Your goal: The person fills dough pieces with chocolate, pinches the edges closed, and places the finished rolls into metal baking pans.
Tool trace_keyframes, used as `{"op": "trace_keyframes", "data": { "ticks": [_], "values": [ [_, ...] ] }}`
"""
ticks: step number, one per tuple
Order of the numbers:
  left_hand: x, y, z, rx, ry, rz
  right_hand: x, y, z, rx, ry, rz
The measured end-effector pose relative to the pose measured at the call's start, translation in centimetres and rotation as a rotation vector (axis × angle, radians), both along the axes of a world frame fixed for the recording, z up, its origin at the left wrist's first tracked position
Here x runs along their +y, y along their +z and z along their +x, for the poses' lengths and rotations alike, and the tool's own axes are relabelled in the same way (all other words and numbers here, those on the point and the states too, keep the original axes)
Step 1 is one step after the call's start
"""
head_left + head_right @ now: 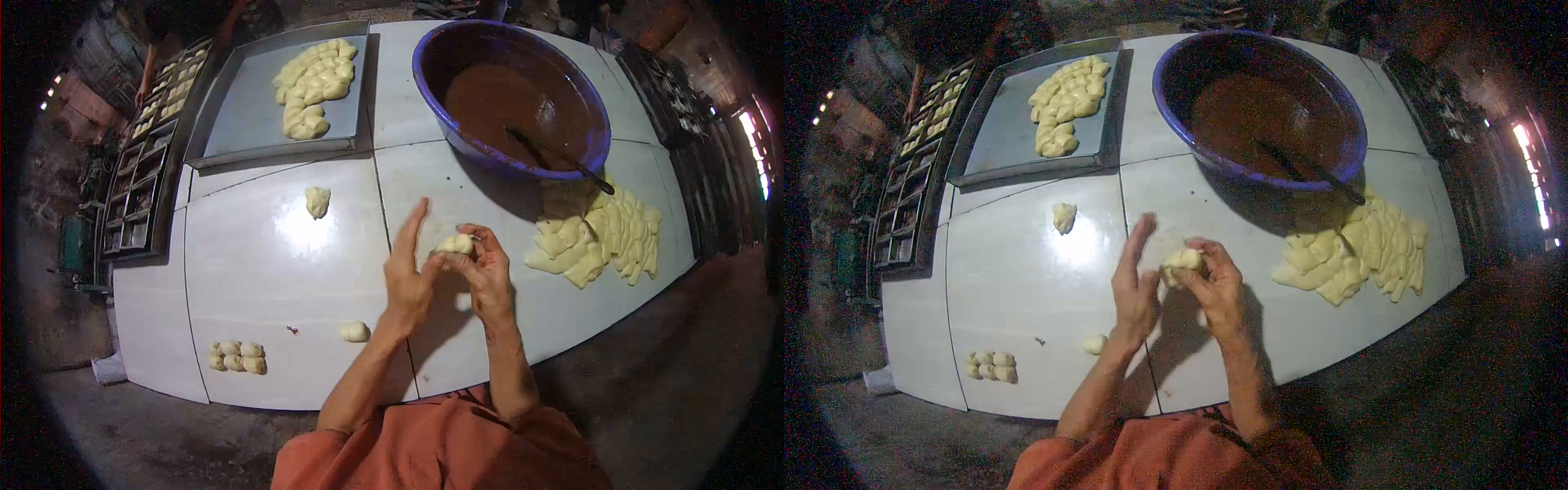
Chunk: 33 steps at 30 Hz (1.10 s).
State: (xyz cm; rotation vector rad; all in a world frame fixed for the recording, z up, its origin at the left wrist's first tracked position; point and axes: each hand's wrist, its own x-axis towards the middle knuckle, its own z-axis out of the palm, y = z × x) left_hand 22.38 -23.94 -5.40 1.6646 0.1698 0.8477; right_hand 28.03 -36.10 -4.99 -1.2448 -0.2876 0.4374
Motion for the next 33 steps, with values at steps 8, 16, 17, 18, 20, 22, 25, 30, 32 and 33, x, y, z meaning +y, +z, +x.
{"op": "trace_keyframes", "data": {
  "ticks": [8,16,17,18,20,22,25,30,32,33],
  "values": [
    [-3.2,-1.6,3.4,-0.193,-0.277,-0.262,0.0,5.3,2.6,0.394,0.106,0.352],
    [1.1,0.6,-0.5,0.398,-0.301,-0.414,1.6,8.3,22.9,-0.484,0.051,-0.629],
    [1.8,0.4,-0.9,0.441,-0.287,-0.397,2.0,7.0,24.9,-0.639,0.185,-0.896],
    [2.4,0.2,-1.2,0.489,-0.267,-0.38,2.5,5.6,26.0,-0.643,0.187,-0.895],
    [3.1,-0.4,-1.7,0.48,-0.279,-0.401,2.9,1.5,28.7,-0.783,0.441,-1.221],
    [3.9,0.0,-2.0,0.569,-0.302,-0.363,3.2,-0.5,30.6,-0.779,0.569,-1.237],
    [4.9,0.3,-1.9,0.578,-0.333,-0.355,4.5,4.2,28.0,-0.683,0.622,-1.277],
    [5.3,1.4,0.2,0.55,-0.358,-0.36,4.7,9.6,22.7,-0.523,0.248,-1.007],
    [5.1,1.5,1.8,0.544,-0.392,-0.412,4.2,9.4,22.3,-0.451,0.196,-0.847],
    [4.8,1.0,2.7,0.49,-0.416,-0.424,4.2,9.4,21.0,-0.268,0.16,-0.517]
  ]
}}
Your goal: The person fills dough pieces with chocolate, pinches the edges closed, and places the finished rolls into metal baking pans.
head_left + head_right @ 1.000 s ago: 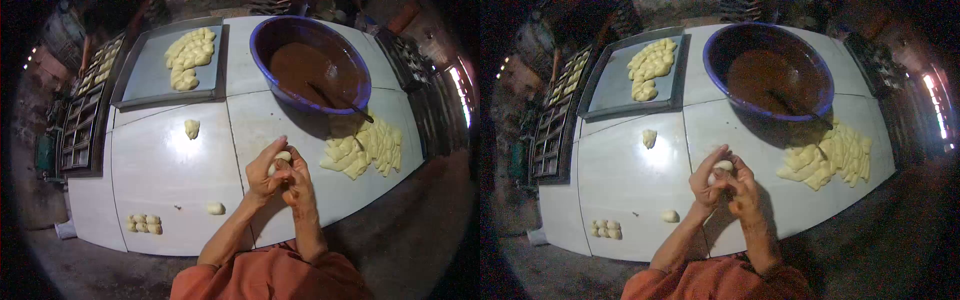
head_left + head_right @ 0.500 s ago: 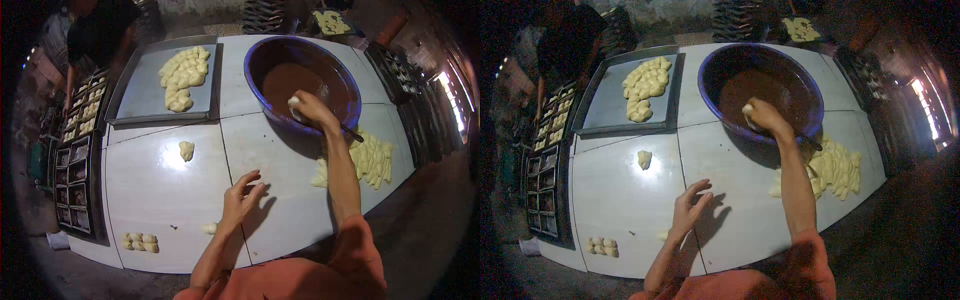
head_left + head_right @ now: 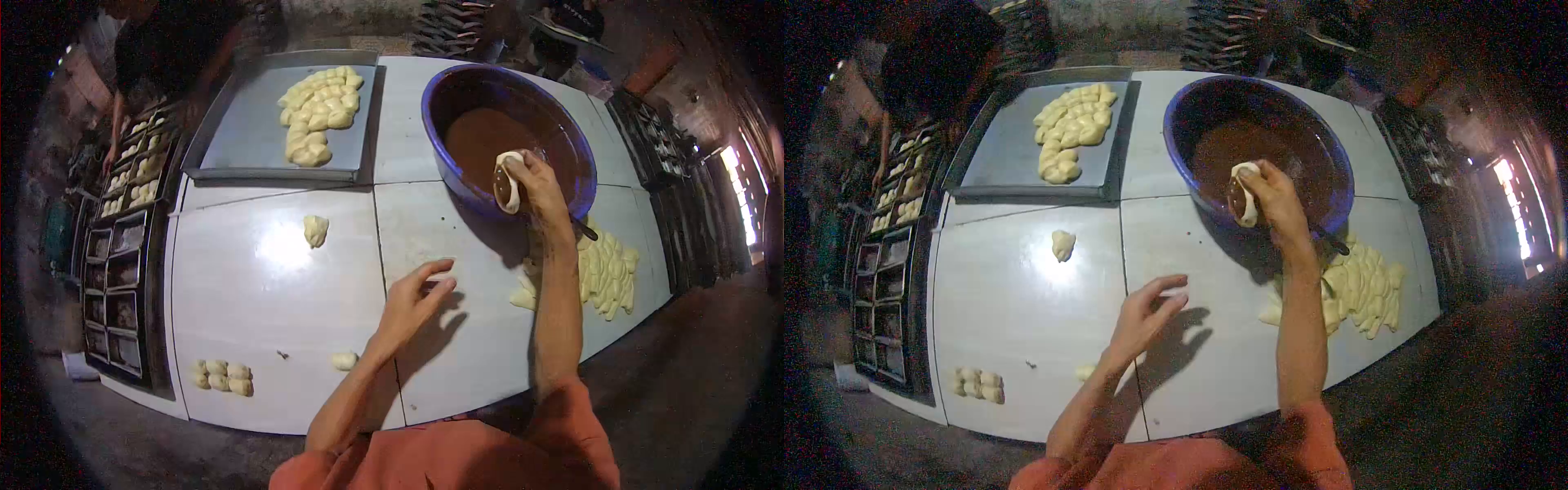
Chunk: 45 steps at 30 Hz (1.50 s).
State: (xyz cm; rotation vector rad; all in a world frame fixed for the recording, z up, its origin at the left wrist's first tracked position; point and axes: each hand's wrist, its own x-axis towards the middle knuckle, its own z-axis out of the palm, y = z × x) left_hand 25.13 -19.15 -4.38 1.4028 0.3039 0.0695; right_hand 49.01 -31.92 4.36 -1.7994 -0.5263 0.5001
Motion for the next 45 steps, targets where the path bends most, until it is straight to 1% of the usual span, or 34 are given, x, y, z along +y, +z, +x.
{"op": "trace_keyframes", "data": {
  "ticks": [1,2,4,5,7,8,9,11,12,13,14,15,16,18,19,20,21,23,25,26,27,28,29,30,31,33,34,35,37,39,41,42,43,45],
  "values": [
    [-0.2,0.1,0.7,-0.053,-0.006,-0.023,0.0,-0.1,-1.7,0.2,-0.047,0.32],
    [-0.6,0.5,1.4,-0.045,0.007,-0.028,0.3,-0.1,-3.4,0.34,-0.039,0.454],
    [-1.1,2.0,2.3,-0.069,0.091,-0.376,1.2,-1.5,-6.2,0.413,-0.066,0.504],
    [-1.1,2.0,2.4,-0.058,0.113,-0.38,1.5,-2.5,-7.5,0.473,-0.106,0.562],
    [-0.6,1.3,1.7,-0.101,0.081,-0.695,2.0,-4.2,-10.8,0.575,-0.073,0.614],
    [-0.2,0.6,0.9,-0.083,0.136,-0.758,2.0,-4.1,-12.6,0.584,-0.071,0.583],
    [0.2,0.2,0.0,-0.075,0.154,-0.755,2.2,-4.8,-13.5,0.641,-0.045,0.617],
    [1.4,-0.4,-2.2,-0.046,0.257,-0.566,1.8,-5.1,-15.3,0.647,0.019,0.547],
    [2.4,-0.7,-2.2,-0.005,0.349,-0.59,2.3,-5.5,-15.3,0.599,0.023,0.472],
    [2.9,-1.3,-3.1,-0.009,0.358,-0.589,2.5,-6.0,-16.5,0.524,0.037,0.406],
    [3.3,-1.9,-3.8,0.005,0.43,-0.544,2.6,-7.1,-17.5,0.376,0.12,0.381],
    [3.7,-2.3,-4.5,0.014,0.5,-0.497,3.0,-7.5,-18.6,0.372,0.132,0.384],
    [4.2,-0.9,-5.3,0.069,0.503,-0.411,3.8,-7.8,-20.0,0.137,0.13,0.297],
    [4.3,-0.9,-6.5,0.027,0.532,-0.346,5.1,-8.0,-22.5,-0.355,0.103,0.102],
    [4.2,-0.7,-7.1,0.006,0.55,-0.284,5.5,-8.6,-23.4,-0.34,0.107,0.101],
    [4.0,-1.4,-7.3,-0.028,0.614,-0.167,5.9,-9.8,-23.8,-0.445,0.083,0.07],
    [3.9,-1.3,-7.9,-0.032,0.617,-0.163,6.5,-10.0,-24.7,-0.551,0.054,0.04],
    [4.0,-0.8,-8.5,-0.119,0.668,0.117,7.0,-9.4,-25.6,-0.507,-0.007,0.047],
    [4.6,-0.1,-9.1,-0.024,0.621,0.045,7.4,-9.4,-25.3,-0.386,-0.016,0.115],
    [5.0,-0.1,-9.3,-0.033,0.565,-0.071,7.5,-9.4,-25.1,-0.2,0.004,0.162],
    [5.3,0.2,-9.4,-0.037,0.508,-0.188,7.6,-9.1,-25.2,-0.195,0.002,0.159],
    [5.8,0.7,-9.3,0.043,0.482,-0.31,7.6,-8.6,-25.2,0.085,-0.005,0.188],
    [6.4,0.7,-9.3,0.041,0.484,-0.311,7.7,-8.3,-25.3,0.363,-0.009,0.217],
    [7.0,0.7,-9.6,0.107,0.425,-0.296,7.4,-8.1,-25.2,0.39,0.035,0.197],
    [7.6,0.7,-9.7,0.174,0.366,-0.282,7.1,-7.9,-25.4,0.391,0.036,0.195],
    [8.4,0.7,-9.9,0.176,0.37,-0.294,6.4,-7.2,-26.1,0.37,0.126,0.266],
    [8.6,0.7,-10.0,0.177,0.373,-0.303,6.0,-8.9,-26.0,0.152,0.238,0.248],
    [8.7,0.7,-10.2,0.181,0.371,-0.313,5.8,-9.7,-26.1,0.156,0.236,0.247],
    [8.3,1.2,-10.6,0.191,0.35,-0.284,5.9,-10.0,-26.2,-0.054,0.214,0.284],
    [7.5,1.3,-11.3,0.005,0.314,-0.21,6.1,-10.4,-25.9,0.009,0.168,0.365],
    [7.7,1.0,-11.5,0.009,0.287,-0.229,6.0,-11.4,-25.3,-0.227,0.181,0.331],
    [8.1,1.0,-11.6,0.062,0.248,-0.253,6.3,-10.3,-25.6,-0.313,0.144,0.31],
    [8.5,1.0,-11.6,0.113,0.211,-0.277,6.8,-9.9,-26.2,-0.311,0.146,0.308],
    [8.6,1.0,-11.9,0.109,0.188,-0.328,7.7,-9.6,-27.4,-0.054,-0.035,0.472]
  ]
}}
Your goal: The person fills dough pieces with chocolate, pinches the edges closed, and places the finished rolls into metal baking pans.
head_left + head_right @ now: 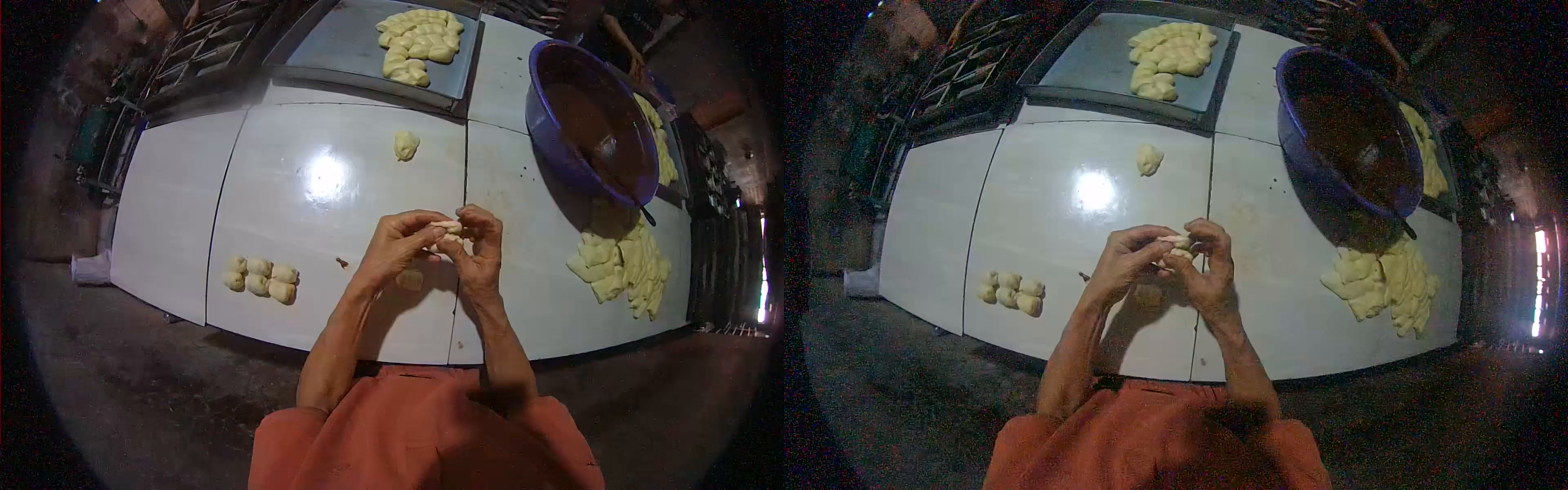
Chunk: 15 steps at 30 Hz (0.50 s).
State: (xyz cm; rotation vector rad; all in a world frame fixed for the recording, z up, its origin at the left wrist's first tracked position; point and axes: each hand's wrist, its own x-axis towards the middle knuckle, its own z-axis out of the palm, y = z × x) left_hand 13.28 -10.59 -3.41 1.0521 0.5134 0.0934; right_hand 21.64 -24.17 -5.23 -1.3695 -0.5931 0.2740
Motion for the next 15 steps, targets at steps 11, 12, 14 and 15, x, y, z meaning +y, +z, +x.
{"op": "trace_keyframes", "data": {
  "ticks": [11,12,14,15],
  "values": [
    [-0.9,-1.2,-2.1,0.093,-0.003,0.226,-0.1,-0.8,-0.2,-0.365,-0.039,-0.41],
    [-0.7,-1.2,-2.2,0.098,0.004,0.223,-0.1,-0.4,-0.5,-0.345,-0.013,-0.455],
    [-0.5,-1.4,-2.6,0.071,0.072,0.12,-0.6,0.7,-1.4,-0.396,0.012,-0.399],
    [-0.4,-1.6,-2.8,0.037,0.009,0.197,-1.0,0.3,-1.5,-0.493,0.075,-0.367]
  ]
}}
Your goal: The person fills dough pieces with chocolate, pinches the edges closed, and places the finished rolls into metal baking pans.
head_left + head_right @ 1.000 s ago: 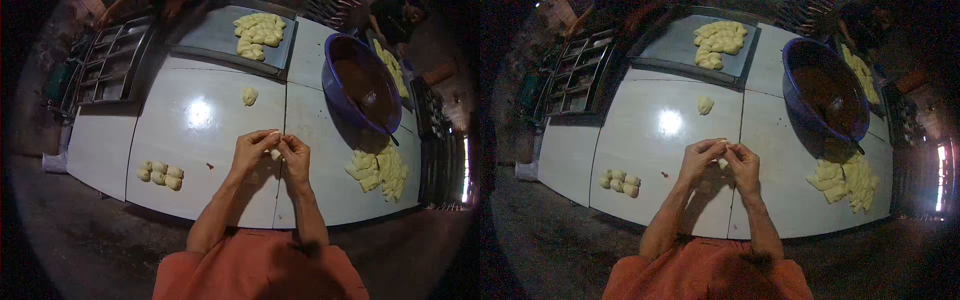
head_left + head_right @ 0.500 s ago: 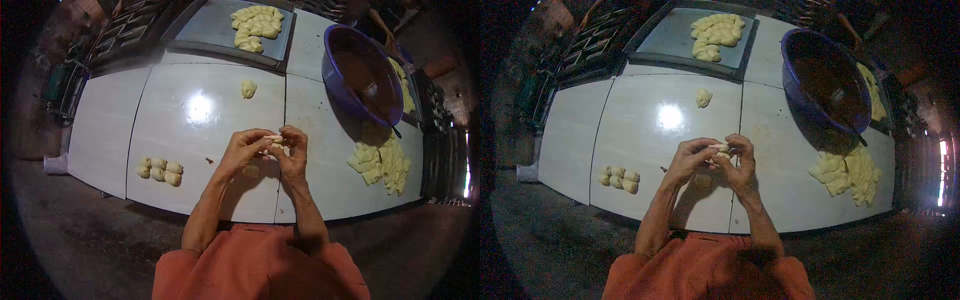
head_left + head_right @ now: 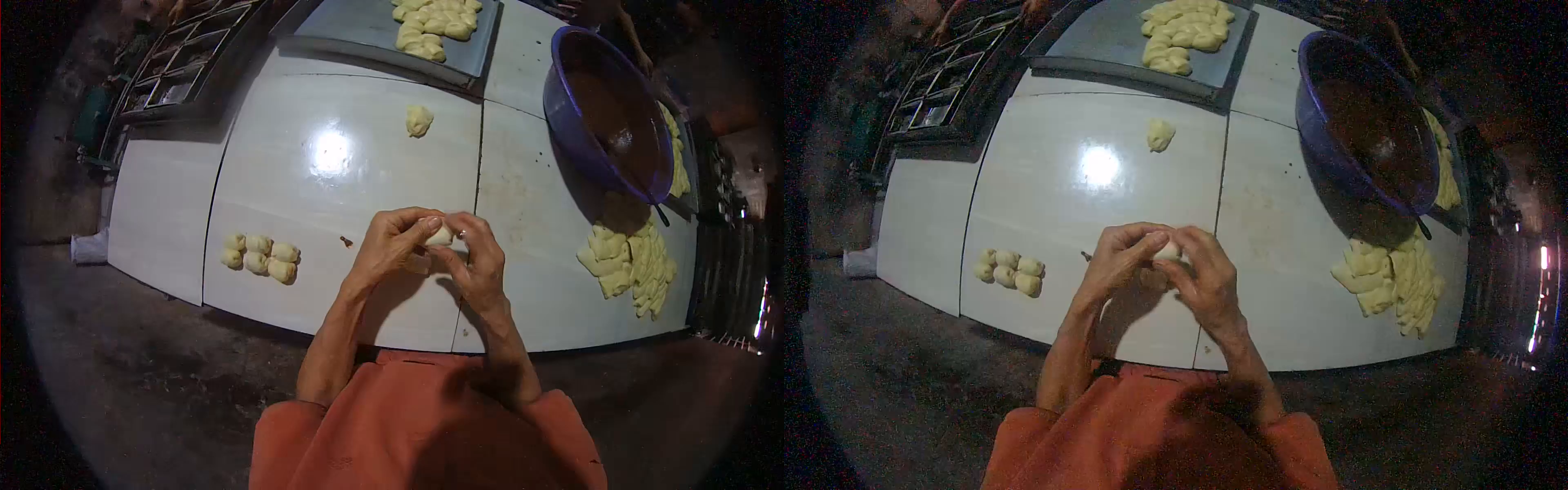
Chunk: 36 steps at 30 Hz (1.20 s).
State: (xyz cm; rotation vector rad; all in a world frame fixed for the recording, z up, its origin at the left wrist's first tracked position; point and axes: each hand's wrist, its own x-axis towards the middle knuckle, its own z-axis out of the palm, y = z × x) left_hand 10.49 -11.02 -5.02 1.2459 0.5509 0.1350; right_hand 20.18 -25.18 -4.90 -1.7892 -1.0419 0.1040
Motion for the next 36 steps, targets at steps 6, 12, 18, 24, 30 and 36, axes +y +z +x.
{"op": "trace_keyframes", "data": {
  "ticks": [6,12,18,24,30,36],
  "values": [
    [0.8,1.8,-2.7,0.307,0.068,0.394,-0.8,-1.9,-0.2,0.363,0.151,-0.323],
    [2.0,1.9,-9.4,0.303,0.085,0.638,-0.8,-0.3,-0.5,0.032,0.174,-0.54],
    [3.2,3.0,-17.5,0.361,0.07,0.895,0.8,-0.2,-2.3,-0.173,0.182,-0.5],
    [11.2,4.0,-23.5,0.717,0.029,1.318,7.8,0.1,-8.9,-0.173,0.417,-0.335],
    [19.1,2.3,-23.7,0.627,-0.396,1.203,14.9,-2.7,-17.6,-0.366,0.431,-0.341],
    [23.3,1.6,-25.0,0.398,-0.531,1.091,17.8,-5.6,-20.3,-0.491,0.261,-0.479]
  ]
}}
